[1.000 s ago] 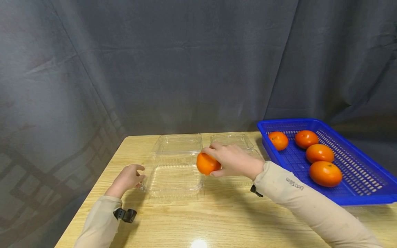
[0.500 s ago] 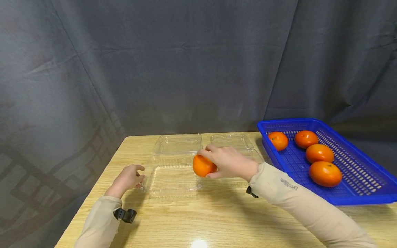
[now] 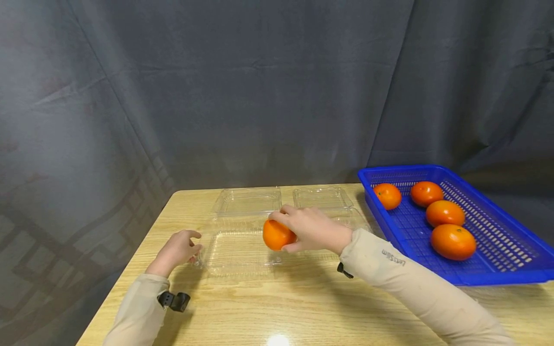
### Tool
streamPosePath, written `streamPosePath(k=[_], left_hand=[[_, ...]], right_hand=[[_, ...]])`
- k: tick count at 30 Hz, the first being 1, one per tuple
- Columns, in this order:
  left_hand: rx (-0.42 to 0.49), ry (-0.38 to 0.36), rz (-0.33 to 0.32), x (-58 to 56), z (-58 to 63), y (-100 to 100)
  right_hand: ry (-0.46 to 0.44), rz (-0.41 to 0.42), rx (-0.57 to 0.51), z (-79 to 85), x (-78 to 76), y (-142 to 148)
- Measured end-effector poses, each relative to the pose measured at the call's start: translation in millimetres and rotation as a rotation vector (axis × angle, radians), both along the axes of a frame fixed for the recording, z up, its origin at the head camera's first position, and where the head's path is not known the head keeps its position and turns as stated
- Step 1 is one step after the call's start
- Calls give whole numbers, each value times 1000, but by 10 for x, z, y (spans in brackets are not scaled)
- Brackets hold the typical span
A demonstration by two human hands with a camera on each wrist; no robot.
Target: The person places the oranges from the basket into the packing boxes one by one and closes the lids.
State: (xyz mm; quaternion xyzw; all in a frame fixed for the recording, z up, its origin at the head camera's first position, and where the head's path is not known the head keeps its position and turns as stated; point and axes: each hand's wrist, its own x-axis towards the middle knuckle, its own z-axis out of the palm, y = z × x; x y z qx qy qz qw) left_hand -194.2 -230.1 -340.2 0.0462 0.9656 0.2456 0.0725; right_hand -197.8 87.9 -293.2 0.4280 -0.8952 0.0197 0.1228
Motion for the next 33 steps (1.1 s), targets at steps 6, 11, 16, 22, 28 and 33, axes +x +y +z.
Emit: streamPosePath(k=[6,11,16,22,28,33], left_hand=[[-1,2,-1,0,-5,2],[-2,3,0,0,-9,2],[-2,1,3,4,1,6],[6,-2,4,11,12,12],[6,0,9,18,6,15],[5,1,10,17,-3,15]], right_hand=[[-4,5,5,-25,0,-63],[5,7,23,-43,-1,-123],[-1,3,30,-79,-13,-164],[0,12,18,-116,-35,-184],[-2,9,27,-141,-52,-203],[-12,4,44,-150,-53,-225]])
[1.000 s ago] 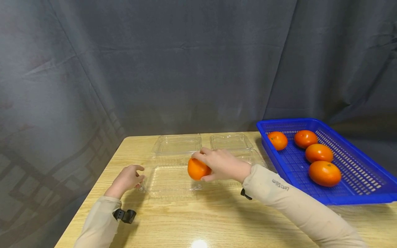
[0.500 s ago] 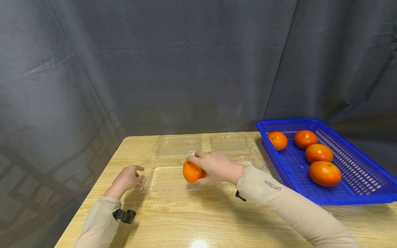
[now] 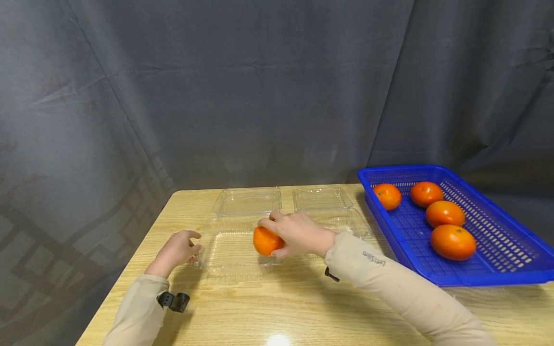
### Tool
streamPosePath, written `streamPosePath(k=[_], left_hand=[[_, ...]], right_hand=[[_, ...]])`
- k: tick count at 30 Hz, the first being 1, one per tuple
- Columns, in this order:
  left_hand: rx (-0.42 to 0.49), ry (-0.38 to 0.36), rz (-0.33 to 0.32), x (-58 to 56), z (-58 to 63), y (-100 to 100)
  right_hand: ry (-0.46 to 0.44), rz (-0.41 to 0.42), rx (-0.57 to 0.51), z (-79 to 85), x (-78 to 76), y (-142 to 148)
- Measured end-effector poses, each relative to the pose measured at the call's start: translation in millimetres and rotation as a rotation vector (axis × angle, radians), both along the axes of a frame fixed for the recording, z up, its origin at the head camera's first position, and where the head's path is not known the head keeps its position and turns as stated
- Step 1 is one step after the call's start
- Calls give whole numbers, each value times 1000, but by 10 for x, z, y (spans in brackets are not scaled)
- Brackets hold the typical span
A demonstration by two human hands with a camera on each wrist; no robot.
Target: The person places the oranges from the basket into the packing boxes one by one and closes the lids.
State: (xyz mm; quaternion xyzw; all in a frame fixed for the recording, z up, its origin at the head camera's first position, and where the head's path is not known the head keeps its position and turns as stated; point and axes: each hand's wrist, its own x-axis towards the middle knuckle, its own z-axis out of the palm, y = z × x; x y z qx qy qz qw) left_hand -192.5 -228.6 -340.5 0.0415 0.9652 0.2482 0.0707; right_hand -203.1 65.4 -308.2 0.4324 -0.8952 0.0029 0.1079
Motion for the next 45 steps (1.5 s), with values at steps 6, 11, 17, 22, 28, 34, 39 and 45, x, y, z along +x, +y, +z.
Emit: streamPosePath(k=[6,11,17,22,28,34,39,45], left_hand=[[-1,-1,-4,1,-9,-8],[7,-5,-4,2,-10,-10],[6,-7,-3,3,-8,-8],[4,-8,-1,3,-6,-4],[9,-13,2,1,-2,2],[15,-14,1,-1,0,1],[15,-11,-2,-4,4,-2],[11,-10,-1,-1,9,1]], right_hand=[[-8,-10,15,-28,-9,-42],[-24,-2,10,-54,-19,-79],[-32,-3,3,-94,-44,-114],[-33,-10,20,-123,-60,-145],[-41,-34,38,-152,-68,-172],[-40,-42,51,-187,-71,-190],[-38,-34,48,-216,-85,-199],[-40,-51,65,-241,-87,-210]])
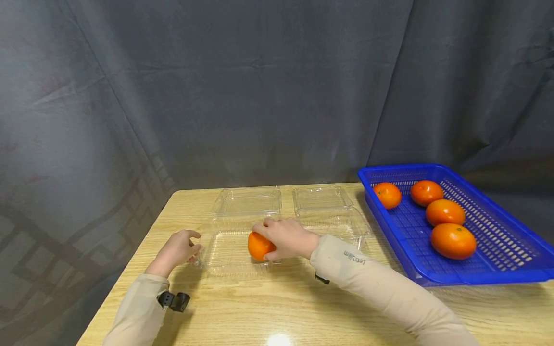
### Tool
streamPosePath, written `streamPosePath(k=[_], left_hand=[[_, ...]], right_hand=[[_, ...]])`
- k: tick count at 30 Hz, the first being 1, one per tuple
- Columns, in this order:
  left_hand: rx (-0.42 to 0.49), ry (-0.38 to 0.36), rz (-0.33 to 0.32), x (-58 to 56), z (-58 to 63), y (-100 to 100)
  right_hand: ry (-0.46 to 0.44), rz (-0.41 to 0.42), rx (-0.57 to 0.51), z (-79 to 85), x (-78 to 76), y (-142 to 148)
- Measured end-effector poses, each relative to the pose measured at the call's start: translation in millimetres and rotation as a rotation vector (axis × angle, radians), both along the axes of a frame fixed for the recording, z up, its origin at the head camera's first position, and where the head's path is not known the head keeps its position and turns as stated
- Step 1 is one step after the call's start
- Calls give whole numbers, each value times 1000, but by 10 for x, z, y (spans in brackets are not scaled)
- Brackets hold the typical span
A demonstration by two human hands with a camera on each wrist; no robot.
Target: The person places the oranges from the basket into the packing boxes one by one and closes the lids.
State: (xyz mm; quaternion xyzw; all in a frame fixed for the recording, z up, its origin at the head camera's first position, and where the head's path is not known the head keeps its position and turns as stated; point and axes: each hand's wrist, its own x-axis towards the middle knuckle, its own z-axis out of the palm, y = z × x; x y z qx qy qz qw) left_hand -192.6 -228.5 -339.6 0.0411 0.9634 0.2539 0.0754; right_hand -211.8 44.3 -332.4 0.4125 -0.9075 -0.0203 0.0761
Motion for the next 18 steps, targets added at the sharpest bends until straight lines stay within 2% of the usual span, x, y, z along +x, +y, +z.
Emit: streamPosePath(k=[18], left_hand=[[-4,0,3,8,10,12]], right_hand=[[28,26,9,-36,3,5]])
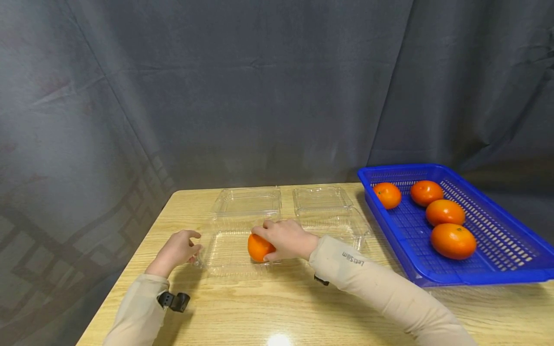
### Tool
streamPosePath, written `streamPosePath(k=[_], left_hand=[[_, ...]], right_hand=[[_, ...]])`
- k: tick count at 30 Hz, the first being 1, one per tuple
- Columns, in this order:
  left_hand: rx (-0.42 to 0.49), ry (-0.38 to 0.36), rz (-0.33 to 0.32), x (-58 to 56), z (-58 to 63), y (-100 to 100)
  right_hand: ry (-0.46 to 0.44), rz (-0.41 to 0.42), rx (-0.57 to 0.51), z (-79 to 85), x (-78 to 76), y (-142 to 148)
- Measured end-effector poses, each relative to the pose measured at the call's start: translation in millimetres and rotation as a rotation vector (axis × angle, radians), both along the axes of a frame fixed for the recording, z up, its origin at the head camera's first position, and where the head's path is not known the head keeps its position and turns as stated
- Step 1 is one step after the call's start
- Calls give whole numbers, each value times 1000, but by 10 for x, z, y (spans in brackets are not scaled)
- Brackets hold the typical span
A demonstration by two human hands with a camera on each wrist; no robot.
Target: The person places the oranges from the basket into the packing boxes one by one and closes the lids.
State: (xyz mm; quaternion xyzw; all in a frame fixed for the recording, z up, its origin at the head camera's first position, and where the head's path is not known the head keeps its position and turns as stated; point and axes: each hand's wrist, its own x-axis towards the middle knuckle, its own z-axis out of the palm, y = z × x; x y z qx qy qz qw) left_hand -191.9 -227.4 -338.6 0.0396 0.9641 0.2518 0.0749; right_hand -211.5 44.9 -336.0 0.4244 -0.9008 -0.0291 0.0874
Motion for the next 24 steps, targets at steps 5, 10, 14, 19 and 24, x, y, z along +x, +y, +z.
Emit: streamPosePath(k=[5,10,14,19,24], left_hand=[[-4,3,-3,0,5,3],[3,1,-6,0,7,2],[7,0,-4,-1,2,1],[7,1,-2,-1,4,4],[23,4,-11,0,13,6]], right_hand=[[-4,7,-4,-6,3,0],[-11,3,-6,-8,6,0],[-7,3,-7,-11,10,3],[9,-2,-16,-19,2,2],[-5,-19,-23,-7,6,-1]])
